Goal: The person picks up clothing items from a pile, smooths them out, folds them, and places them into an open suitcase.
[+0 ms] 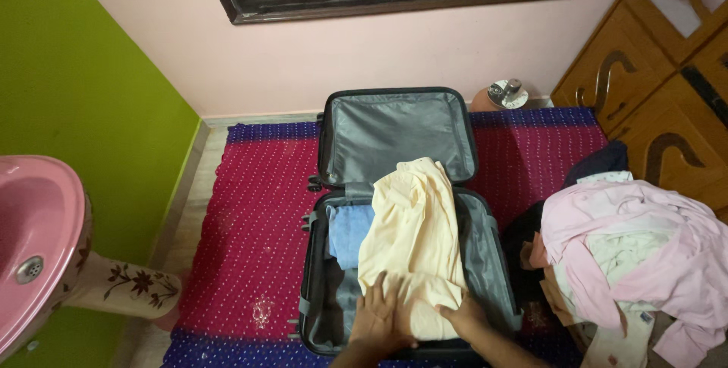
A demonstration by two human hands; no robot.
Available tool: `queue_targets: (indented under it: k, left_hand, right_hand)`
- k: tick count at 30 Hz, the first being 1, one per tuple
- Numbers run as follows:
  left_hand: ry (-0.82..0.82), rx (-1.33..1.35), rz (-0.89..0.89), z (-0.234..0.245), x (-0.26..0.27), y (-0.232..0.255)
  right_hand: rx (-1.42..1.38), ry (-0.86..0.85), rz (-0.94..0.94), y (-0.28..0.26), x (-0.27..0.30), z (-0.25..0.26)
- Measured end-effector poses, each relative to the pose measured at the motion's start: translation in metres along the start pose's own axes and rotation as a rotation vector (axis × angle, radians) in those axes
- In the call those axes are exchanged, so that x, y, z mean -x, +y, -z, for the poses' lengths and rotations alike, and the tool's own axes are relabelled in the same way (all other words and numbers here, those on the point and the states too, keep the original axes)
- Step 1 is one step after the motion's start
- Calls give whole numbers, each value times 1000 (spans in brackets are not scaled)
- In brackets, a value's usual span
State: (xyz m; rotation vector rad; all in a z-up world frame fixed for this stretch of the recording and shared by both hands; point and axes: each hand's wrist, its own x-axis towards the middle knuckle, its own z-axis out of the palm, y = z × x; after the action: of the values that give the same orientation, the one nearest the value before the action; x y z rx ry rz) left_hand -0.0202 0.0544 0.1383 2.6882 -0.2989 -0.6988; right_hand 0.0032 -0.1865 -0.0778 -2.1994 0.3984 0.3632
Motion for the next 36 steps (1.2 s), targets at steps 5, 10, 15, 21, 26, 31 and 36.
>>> queue_targets:
  k: [5, 10, 15, 21, 26, 31, 36]
  left_hand:
    - [270, -329, -542, -79, -34, -52]
    - [57, -223, -574, -125, -65, -75]
    - [86, -26, -410, -113, -70, -69]
    - [63, 316, -215, -66, -77, -53]
    - [106, 441, -205, -54, -74, -56]
    - [196, 846, -307, -53, -63, -71]
    - [89, 602, -30, -44, -53, -76]
  right_hand:
    - [3, -13, -12, -1, 7, 2]
    - [85, -13, -68, -34, 27, 16]
    - [503, 45, 642, -104, 85, 77]
    - [638, -149, 884, -119, 88, 102]
    - [472, 11, 535, -87, 46, 77]
    - [211, 26, 608, -75, 16, 78]
    - [-56, -93, 407, -61, -7, 75]
